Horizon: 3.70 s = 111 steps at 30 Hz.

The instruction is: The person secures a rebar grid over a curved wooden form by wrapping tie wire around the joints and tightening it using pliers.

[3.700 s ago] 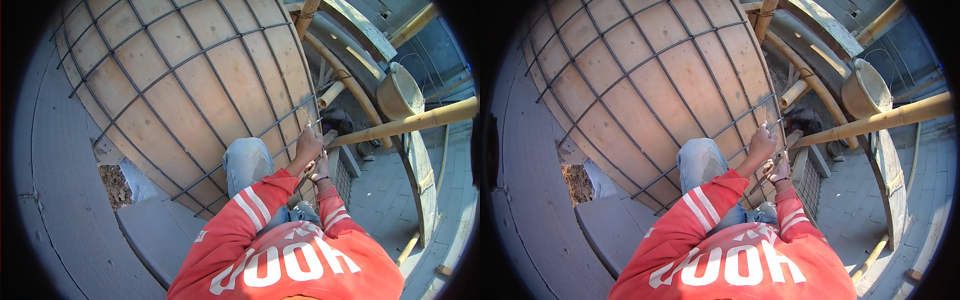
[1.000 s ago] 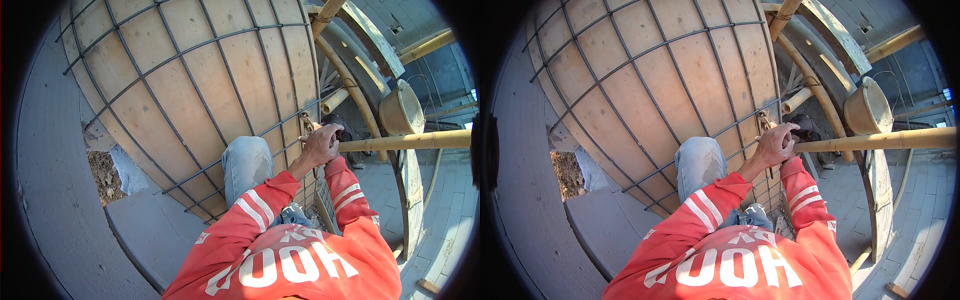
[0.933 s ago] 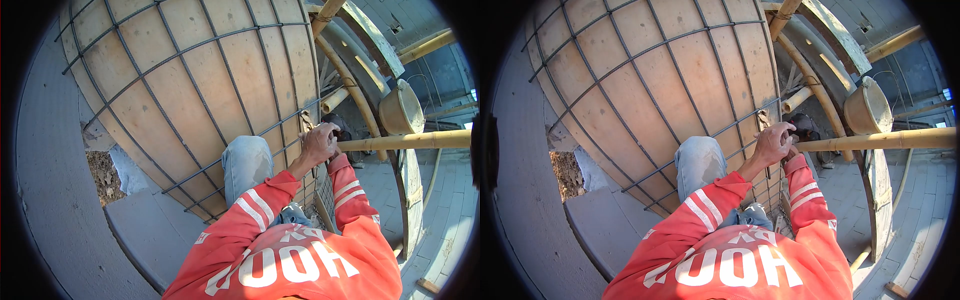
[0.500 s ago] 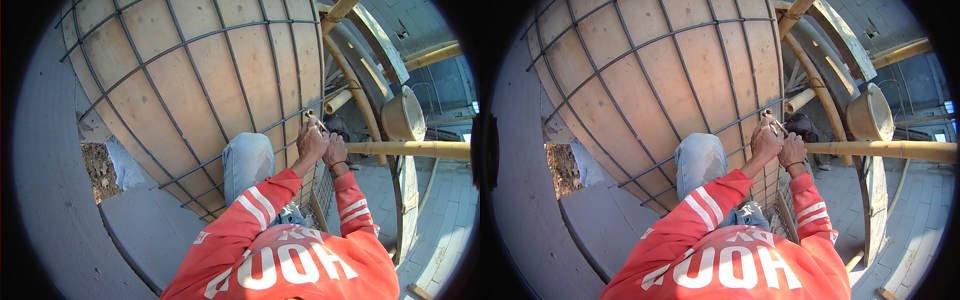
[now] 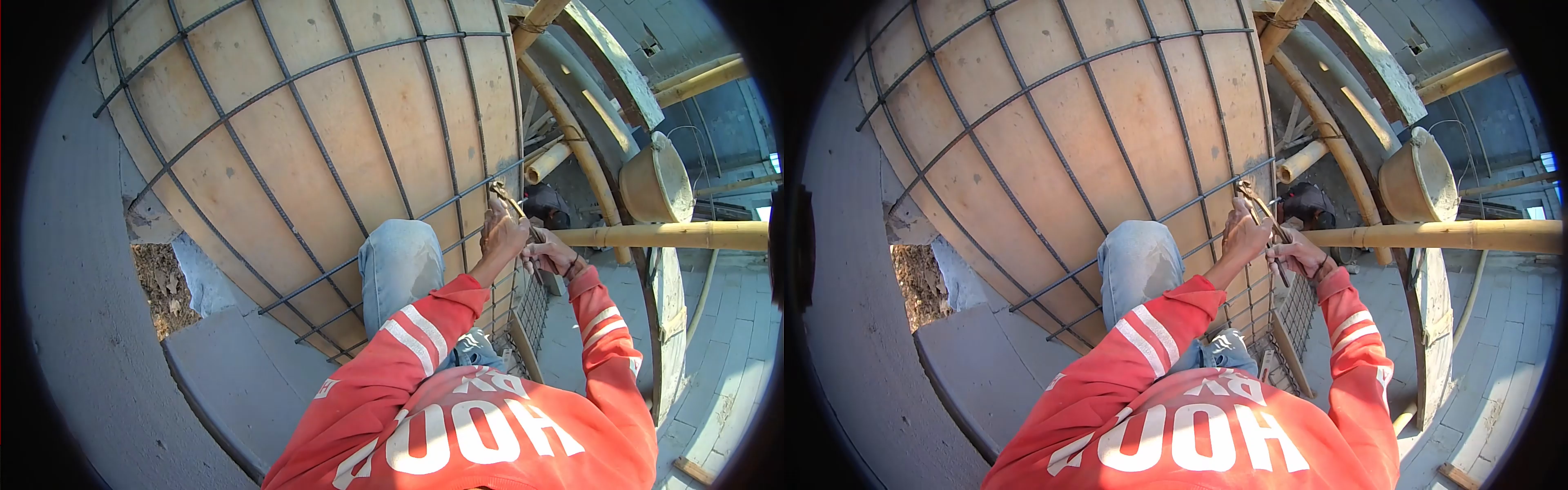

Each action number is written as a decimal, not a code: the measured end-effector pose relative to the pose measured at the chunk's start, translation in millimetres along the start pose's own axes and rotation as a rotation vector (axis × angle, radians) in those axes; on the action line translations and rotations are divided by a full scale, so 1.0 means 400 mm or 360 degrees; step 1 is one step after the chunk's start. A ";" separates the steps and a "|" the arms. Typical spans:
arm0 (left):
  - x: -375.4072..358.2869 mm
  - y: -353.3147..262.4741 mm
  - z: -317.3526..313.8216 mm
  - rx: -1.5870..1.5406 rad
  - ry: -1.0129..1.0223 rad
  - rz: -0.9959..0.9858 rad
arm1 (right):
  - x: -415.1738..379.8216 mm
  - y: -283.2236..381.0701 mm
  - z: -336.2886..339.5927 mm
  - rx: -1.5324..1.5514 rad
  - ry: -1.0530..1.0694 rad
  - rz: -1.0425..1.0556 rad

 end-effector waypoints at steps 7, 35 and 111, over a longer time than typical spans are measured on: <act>0.007 0.023 -0.053 -0.0264 0.0360 0.0019 | -0.036 0.086 0.040 -0.1217 -0.0327 -0.0395; -0.016 -0.007 -0.068 -0.0886 0.0520 0.0037 | -0.062 0.062 -0.056 -0.3117 -0.1914 0.0241; -0.022 -0.227 0.699 0.1932 -0.1417 -0.0463 | 0.079 0.306 0.231 -0.1104 0.0550 -0.0786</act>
Point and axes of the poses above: each hand's wrist, its own x-axis towards the middle knuckle, its own z-axis out of the back of the hand, y = z × x, the point moved 9 cm from there along x, towards the middle knuckle, and after that the axes turned 12 degrees about y, right-handed, at the moved point
